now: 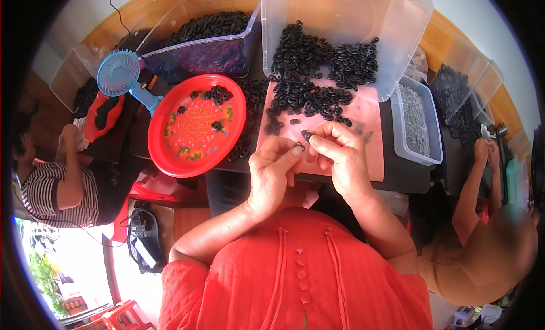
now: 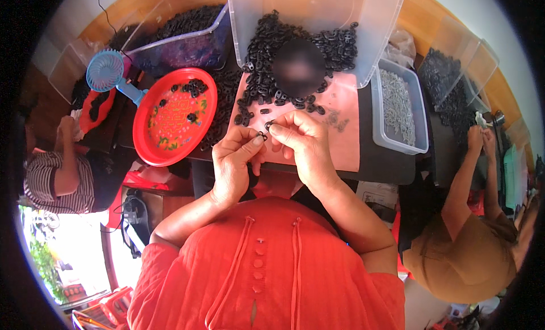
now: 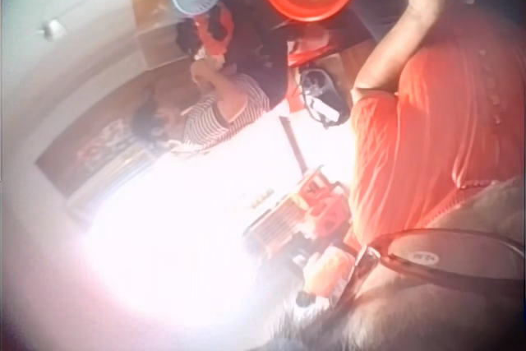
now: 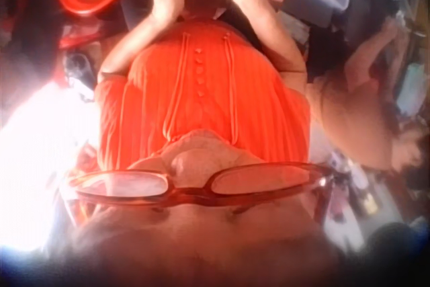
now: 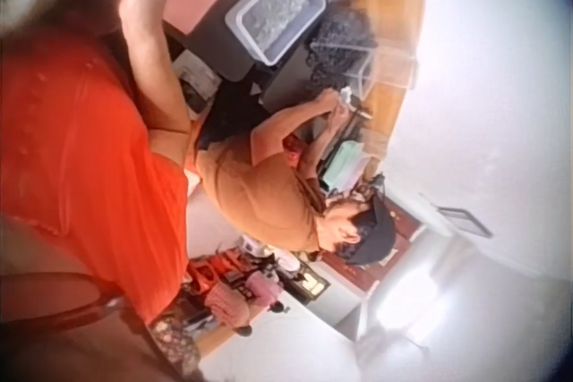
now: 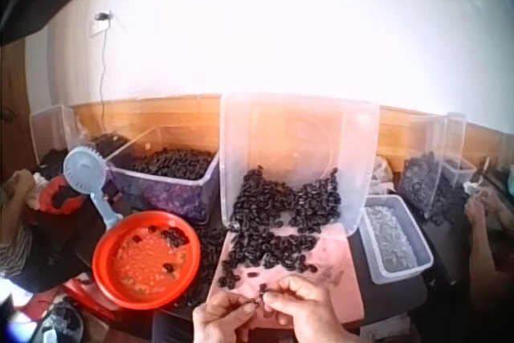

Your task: The person assembles plastic cord locks by inserting small metal pins into plastic components by hand.

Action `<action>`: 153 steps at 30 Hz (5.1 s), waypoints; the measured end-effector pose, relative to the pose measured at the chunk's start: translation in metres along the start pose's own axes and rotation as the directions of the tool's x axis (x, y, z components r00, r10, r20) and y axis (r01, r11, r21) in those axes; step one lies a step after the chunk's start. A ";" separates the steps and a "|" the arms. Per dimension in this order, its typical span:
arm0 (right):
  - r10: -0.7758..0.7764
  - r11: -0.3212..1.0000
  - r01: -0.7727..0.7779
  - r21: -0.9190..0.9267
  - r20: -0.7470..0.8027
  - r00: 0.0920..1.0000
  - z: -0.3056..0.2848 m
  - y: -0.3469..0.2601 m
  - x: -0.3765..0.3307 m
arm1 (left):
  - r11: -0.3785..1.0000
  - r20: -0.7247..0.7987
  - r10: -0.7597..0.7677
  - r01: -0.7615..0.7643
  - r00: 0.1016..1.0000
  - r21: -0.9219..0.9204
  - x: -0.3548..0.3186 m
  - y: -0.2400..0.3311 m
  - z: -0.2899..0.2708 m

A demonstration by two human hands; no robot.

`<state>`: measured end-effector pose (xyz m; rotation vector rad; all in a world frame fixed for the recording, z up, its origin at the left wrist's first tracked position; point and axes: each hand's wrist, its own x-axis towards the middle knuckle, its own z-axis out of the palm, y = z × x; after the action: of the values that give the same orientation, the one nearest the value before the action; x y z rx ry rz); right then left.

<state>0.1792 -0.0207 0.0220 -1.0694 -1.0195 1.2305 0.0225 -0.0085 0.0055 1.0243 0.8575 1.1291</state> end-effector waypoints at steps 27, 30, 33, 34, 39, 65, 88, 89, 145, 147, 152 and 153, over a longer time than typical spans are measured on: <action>0.178 0.976 -0.188 0.111 0.098 0.979 -0.015 -0.005 -0.006 | 0.990 0.206 0.090 -0.065 0.974 -0.127 0.006 -0.006 -0.003; 0.161 0.976 -0.177 0.129 0.126 0.979 -0.016 -0.005 -0.006 | 0.988 0.262 0.134 -0.108 0.956 -0.111 0.008 -0.007 -0.006; 0.164 0.973 -0.188 0.133 0.174 0.971 -0.020 -0.006 -0.009 | 0.988 0.289 0.144 -0.119 0.947 -0.104 0.010 -0.005 -0.007; 0.164 0.973 -0.188 0.134 0.173 0.971 -0.020 -0.006 -0.009 | 0.986 0.307 0.149 -0.118 0.940 -0.116 0.010 -0.005 -0.008; 0.164 0.968 -0.197 0.154 0.206 0.965 -0.022 -0.007 -0.010 | 0.987 0.366 0.145 -0.108 0.919 -0.120 0.011 0.003 -0.004; 0.190 0.942 -0.241 0.234 0.219 0.957 -0.009 0.001 -0.019 | 0.963 0.409 0.201 -0.103 0.890 -0.247 0.007 -0.006 -0.012; 0.143 0.989 -0.147 0.032 0.113 0.983 0.003 -0.006 -0.020 | 0.976 0.370 0.193 -0.138 0.909 -0.170 0.007 -0.001 -0.016; 0.106 0.994 -0.107 -0.002 0.131 0.986 0.001 -0.005 -0.019 | 0.976 0.369 0.193 -0.138 0.909 -0.171 0.007 0.000 -0.016; 0.128 -0.017 0.633 -0.774 0.626 0.769 -0.003 -0.012 0.032 | 0.921 0.145 0.327 -0.349 0.934 0.173 0.019 -0.015 -0.048; 0.120 -0.020 0.646 -0.763 0.640 0.759 -0.001 -0.014 0.032 | 0.927 0.119 0.317 -0.334 0.941 0.169 0.017 -0.011 -0.047; 0.311 0.139 0.517 -0.844 0.534 0.787 -0.002 -0.025 0.051 | 0.872 0.245 0.408 -0.455 0.880 0.182 0.016 -0.015 -0.050; 0.292 0.138 0.529 -0.838 0.544 0.786 0.004 -0.028 0.061 | 0.855 0.288 0.429 -0.488 0.856 0.177 0.017 -0.013 -0.050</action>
<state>0.1855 0.0394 0.0517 -1.5114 -2.6936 0.5358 -0.0163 0.0174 -0.0236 1.6017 0.5740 1.2837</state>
